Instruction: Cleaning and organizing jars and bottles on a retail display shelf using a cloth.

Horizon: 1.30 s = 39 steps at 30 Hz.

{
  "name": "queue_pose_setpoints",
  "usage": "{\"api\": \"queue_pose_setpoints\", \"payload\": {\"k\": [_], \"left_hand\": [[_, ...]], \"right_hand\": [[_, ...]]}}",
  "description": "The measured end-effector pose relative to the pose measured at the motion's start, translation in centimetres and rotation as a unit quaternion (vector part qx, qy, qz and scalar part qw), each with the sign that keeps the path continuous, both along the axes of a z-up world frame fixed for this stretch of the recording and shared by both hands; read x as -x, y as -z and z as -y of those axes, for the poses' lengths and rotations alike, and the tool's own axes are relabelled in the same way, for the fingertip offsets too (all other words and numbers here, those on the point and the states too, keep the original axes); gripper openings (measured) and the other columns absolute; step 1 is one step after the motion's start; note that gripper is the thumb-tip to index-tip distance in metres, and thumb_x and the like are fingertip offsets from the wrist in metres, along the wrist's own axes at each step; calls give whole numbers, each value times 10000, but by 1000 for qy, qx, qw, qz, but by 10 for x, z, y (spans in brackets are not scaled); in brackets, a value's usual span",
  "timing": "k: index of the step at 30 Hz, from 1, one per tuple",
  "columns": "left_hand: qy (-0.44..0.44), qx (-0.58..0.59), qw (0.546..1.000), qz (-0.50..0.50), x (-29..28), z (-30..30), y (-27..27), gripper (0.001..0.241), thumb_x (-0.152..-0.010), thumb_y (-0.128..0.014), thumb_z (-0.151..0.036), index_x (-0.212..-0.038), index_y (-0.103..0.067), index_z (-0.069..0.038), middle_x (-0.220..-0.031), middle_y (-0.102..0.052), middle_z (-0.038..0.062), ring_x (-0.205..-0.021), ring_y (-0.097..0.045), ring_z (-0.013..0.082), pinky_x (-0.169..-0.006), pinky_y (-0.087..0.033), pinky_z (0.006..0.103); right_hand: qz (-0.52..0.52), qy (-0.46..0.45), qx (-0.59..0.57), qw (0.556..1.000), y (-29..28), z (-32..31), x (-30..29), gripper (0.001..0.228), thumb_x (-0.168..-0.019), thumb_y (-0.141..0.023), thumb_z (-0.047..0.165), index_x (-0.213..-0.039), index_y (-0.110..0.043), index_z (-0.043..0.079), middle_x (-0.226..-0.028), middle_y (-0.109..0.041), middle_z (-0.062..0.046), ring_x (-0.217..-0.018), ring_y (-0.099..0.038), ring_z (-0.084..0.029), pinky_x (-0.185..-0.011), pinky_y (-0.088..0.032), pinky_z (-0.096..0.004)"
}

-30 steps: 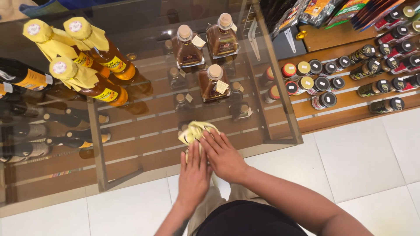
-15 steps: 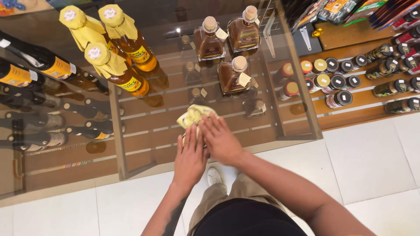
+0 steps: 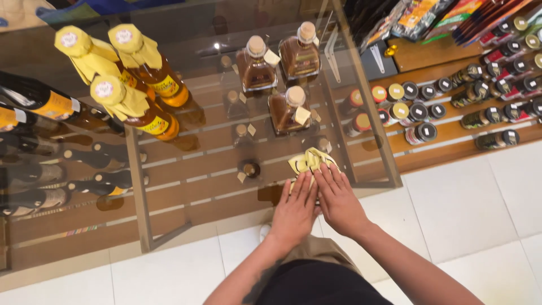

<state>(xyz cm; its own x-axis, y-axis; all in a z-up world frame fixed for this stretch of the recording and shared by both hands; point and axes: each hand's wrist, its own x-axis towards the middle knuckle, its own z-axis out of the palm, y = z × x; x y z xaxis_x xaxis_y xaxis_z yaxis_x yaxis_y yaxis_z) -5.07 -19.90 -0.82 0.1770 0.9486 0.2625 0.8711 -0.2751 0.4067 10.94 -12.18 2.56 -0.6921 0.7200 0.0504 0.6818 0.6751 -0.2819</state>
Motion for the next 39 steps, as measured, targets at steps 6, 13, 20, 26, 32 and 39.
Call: {"api": "queue_pose_setpoints", "payload": {"k": [6,13,20,26,32,39], "left_hand": [[-37,17,999,-8,25,13,-6,657,-1012,-532,-371,-1513,-432,40,-1652,-336,213,-1574,-234,325,-1258,-146,531],[-127,48,990,-41,117,3,-12,660,-982,-542,-341,-1517,-416,22,-1624,-321,225,-1542,-240,338,-1225,-171,547],[-130,53,989,-49,133,35,-16,679,-980,-524,-320,-1543,-359,21,-1638,-281,233,-1544,-208,361,-1221,-169,550],[-77,52,996,-17,129,68,-9,696,-988,-524,-363,-1531,-367,43,-1624,-293,247,-1541,-200,357,-1215,-145,549],[-35,42,998,-24,171,-16,-11,653,-996,-529,-327,-1510,-390,49,-1626,-314,243,-1549,-216,356,-1234,-160,552],[-82,54,994,-42,213,3,-16,689,-976,-537,-318,-1540,-374,44,-1635,-304,252,-1547,-219,367,-1227,-173,553]], "right_hand": [[2,-63,-12,998,5,-3,29,601,-979,-486,198,-1530,-366,-10,-1615,-314,-244,-1528,-227,-424,-1213,-196,-558],[-34,-116,10,993,19,-28,142,595,-986,-499,211,-1537,-388,16,-1627,-331,-228,-1544,-237,-407,-1236,-169,-546],[-47,-116,-7,992,9,5,156,643,-936,-533,215,-1514,-396,-34,-1608,-352,-262,-1534,-235,-433,-1235,-166,-562],[-40,-118,4,992,7,40,136,600,-971,-522,171,-1526,-405,-24,-1611,-367,-247,-1544,-254,-426,-1235,-198,-557],[-43,-51,-21,998,15,-24,172,596,-961,-526,178,-1515,-414,-11,-1603,-369,-250,-1514,-284,-429,-1215,-223,-556],[-63,-73,-6,995,7,-13,232,631,-928,-553,187,-1506,-409,-21,-1599,-373,-252,-1522,-287,-439,-1230,-216,-553]]}}
